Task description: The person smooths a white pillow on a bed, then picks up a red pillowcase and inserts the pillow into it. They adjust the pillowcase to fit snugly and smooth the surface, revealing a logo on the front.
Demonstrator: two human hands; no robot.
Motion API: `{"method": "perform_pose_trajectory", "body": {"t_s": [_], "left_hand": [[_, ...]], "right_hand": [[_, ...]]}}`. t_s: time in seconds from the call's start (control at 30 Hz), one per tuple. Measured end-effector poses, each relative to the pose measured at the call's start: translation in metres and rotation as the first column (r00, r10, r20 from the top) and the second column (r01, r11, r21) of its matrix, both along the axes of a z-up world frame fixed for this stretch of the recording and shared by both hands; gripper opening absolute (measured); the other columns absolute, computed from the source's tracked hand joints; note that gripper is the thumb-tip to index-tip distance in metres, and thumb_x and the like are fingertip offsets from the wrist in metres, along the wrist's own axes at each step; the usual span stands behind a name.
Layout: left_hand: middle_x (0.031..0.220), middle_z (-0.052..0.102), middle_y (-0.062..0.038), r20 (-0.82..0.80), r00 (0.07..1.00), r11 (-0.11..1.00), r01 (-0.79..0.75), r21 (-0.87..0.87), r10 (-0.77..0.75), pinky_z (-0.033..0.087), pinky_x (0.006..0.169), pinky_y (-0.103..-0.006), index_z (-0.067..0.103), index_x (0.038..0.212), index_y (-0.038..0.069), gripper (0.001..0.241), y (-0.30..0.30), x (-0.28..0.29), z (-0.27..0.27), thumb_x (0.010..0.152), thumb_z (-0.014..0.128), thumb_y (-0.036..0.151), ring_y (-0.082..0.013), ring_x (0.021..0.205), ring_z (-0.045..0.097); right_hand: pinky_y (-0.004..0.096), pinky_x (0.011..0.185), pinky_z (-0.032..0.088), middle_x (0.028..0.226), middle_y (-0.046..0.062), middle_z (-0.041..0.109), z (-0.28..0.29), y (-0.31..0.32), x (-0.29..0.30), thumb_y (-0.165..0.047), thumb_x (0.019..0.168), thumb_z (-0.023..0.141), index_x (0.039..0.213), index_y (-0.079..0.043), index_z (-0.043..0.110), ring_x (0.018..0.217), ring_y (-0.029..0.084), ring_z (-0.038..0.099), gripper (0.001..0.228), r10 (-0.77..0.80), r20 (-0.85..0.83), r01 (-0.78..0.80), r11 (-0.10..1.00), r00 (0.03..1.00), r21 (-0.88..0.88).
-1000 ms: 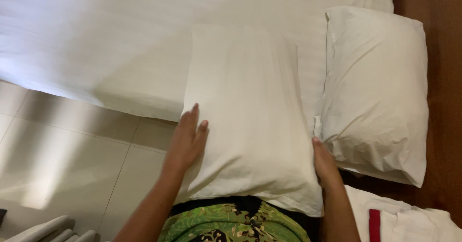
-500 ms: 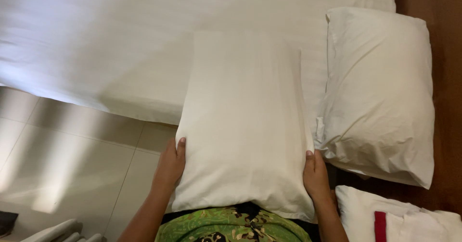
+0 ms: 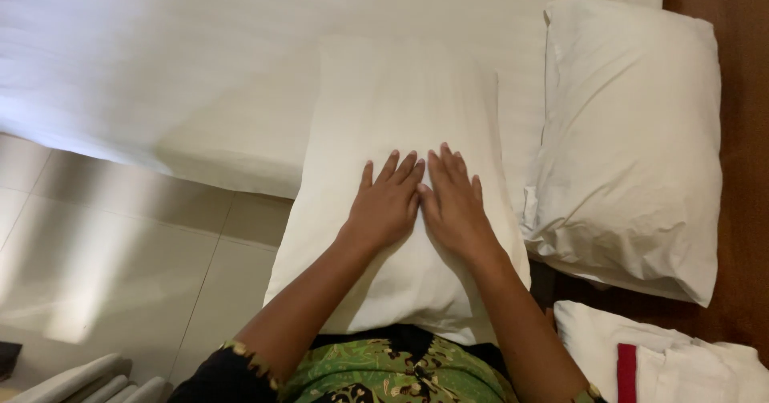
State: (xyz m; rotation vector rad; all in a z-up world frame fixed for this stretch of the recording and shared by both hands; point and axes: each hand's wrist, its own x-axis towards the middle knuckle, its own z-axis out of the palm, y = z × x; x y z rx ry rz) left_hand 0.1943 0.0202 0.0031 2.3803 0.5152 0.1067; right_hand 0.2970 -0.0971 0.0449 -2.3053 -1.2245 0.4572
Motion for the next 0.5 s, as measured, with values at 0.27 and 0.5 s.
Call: {"method": "perform_pose_trajectory", "body": {"t_s": [0.27,0.5], "left_hand": [[0.173,0.014,-0.008,-0.398,0.914,0.996,-0.068,0.053,0.084,-0.002,0.124,-0.0617,0.024,0.164,0.017,0.062,0.03,0.029,-0.02,0.108,0.019,0.041,-0.0326,0.16,0.005],[0.173,0.014,-0.006,-0.419,0.865,0.946,-0.321,-0.038,0.276,0.013,0.121,-0.0678,0.021,0.165,0.019,0.063,0.055,0.006,-0.061,0.108,0.019,0.044,-0.0335,0.159,0.008]], "right_hand": [[0.074,0.118,0.003,0.173,0.007,0.012,-0.062,0.003,0.063,-0.055,0.109,0.026,0.164,-0.034,0.024,0.159,0.033,0.006,0.059,-0.171,-0.027,0.144,0.895,0.985,-0.421],[0.064,0.126,0.005,0.172,0.02,0.008,-0.122,-0.053,0.105,-0.053,0.11,0.025,0.167,-0.021,0.017,0.159,0.037,0.007,0.066,-0.379,-0.223,0.308,0.904,0.898,-0.295]]}}
